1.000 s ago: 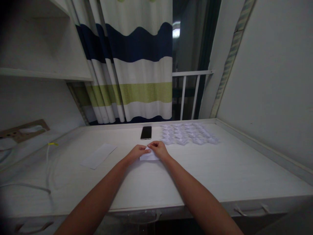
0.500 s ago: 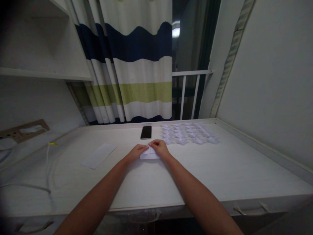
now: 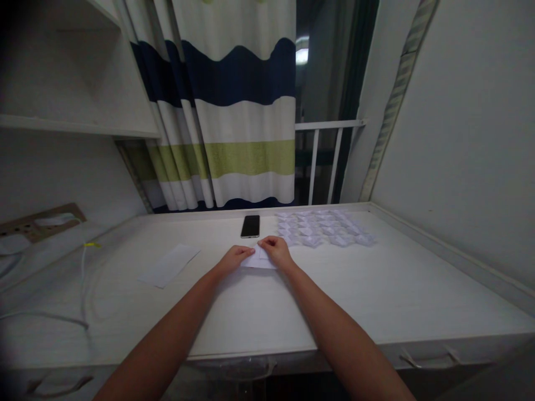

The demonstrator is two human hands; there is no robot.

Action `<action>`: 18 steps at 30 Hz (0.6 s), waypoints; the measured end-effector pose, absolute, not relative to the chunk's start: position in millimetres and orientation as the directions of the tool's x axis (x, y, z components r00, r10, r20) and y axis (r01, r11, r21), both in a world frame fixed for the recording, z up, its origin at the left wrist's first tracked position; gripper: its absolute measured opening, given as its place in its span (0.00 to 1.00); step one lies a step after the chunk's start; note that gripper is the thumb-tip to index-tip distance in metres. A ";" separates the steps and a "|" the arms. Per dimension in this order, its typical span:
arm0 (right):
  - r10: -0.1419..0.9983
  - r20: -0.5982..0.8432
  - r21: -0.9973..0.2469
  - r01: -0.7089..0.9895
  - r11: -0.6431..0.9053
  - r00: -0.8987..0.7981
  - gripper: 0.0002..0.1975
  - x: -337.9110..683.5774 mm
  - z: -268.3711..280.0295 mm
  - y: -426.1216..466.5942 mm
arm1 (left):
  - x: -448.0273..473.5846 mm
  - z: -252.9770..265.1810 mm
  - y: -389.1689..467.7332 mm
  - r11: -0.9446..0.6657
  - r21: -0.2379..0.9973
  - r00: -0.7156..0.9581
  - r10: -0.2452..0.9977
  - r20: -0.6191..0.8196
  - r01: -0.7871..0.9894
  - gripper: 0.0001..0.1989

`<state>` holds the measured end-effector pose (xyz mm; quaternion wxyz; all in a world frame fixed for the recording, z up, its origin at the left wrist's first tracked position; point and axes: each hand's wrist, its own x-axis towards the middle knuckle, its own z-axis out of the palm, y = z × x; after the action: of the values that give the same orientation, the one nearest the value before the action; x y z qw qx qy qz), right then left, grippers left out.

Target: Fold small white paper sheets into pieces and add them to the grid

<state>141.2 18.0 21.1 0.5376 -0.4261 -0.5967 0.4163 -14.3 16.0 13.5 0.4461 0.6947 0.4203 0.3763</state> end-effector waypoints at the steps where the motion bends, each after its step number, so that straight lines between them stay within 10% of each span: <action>1: 0.956 0.289 -0.954 0.060 0.292 -0.056 0.11 141.6 21.4 17.8 | -14.1 13.2 16.1 -0.240 0.940 0.356 0.923 0.145 0.241 0.18; 18: 0.956 0.285 -0.957 -0.038 0.288 0.074 0.11 147.9 21.8 21.9 | -11.8 17.5 13.3 -0.069 0.996 0.336 0.938 0.082 -0.049 0.20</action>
<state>147.9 21.9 21.8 0.5956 -0.4268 -0.5378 0.4171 -11.8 13.3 17.5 0.5678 0.5877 0.3783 0.4349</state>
